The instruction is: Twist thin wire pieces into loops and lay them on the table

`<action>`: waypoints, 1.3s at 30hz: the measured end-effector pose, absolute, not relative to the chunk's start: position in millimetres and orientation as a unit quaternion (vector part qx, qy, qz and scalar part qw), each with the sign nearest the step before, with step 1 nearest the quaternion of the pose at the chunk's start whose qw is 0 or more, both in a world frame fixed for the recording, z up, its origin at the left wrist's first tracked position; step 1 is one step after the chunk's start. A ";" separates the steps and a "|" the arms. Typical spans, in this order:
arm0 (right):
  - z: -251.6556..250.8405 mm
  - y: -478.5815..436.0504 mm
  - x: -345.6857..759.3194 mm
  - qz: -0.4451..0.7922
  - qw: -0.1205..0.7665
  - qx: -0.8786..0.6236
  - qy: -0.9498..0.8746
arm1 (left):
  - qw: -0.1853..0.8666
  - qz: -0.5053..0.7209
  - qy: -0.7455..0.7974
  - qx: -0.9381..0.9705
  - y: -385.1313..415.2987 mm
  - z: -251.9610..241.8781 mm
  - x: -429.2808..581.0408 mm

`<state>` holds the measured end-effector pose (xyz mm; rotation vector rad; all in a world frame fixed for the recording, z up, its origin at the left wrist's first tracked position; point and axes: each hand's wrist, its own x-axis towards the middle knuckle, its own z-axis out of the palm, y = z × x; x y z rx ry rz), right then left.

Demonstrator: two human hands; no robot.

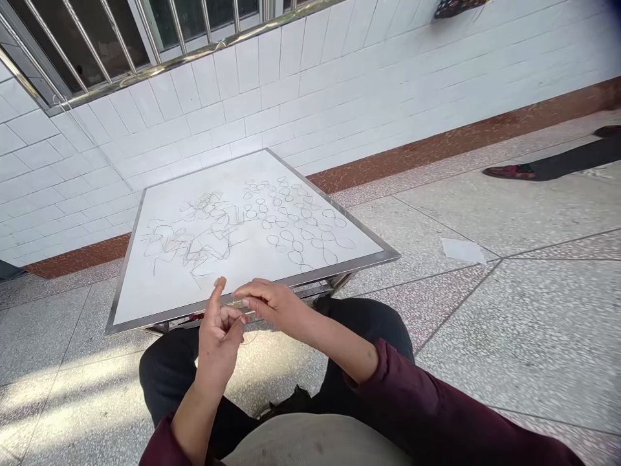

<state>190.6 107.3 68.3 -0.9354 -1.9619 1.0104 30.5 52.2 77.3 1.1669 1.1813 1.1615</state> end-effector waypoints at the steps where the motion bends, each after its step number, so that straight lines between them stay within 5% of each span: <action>1: 68.7 107.5 190.6 0.382 0.362 -0.361 -0.770 | 0.536 0.485 0.491 0.486 52.0 76.7 30.4; 10: 55.4 96.9 179.8 0.200 0.311 -0.433 -0.822 | 0.542 0.476 0.491 0.488 50.2 66.6 32.0; 18: 53.4 91.7 177.2 0.162 0.307 -0.423 -0.837 | 0.540 0.475 0.493 0.490 43.2 64.5 30.7; 26: 69.4 85.9 179.5 0.526 0.392 -0.410 -0.634 | 0.520 0.588 0.469 0.404 50.3 73.1 31.6; 31: 64.3 80.4 169.5 0.615 0.415 -0.367 -0.561 | 0.500 0.619 0.457 0.396 56.0 76.4 31.5; 39: 54.9 74.1 170.7 0.196 0.441 -0.423 -0.767 | 0.488 0.594 0.474 0.429 63.2 83.2 36.1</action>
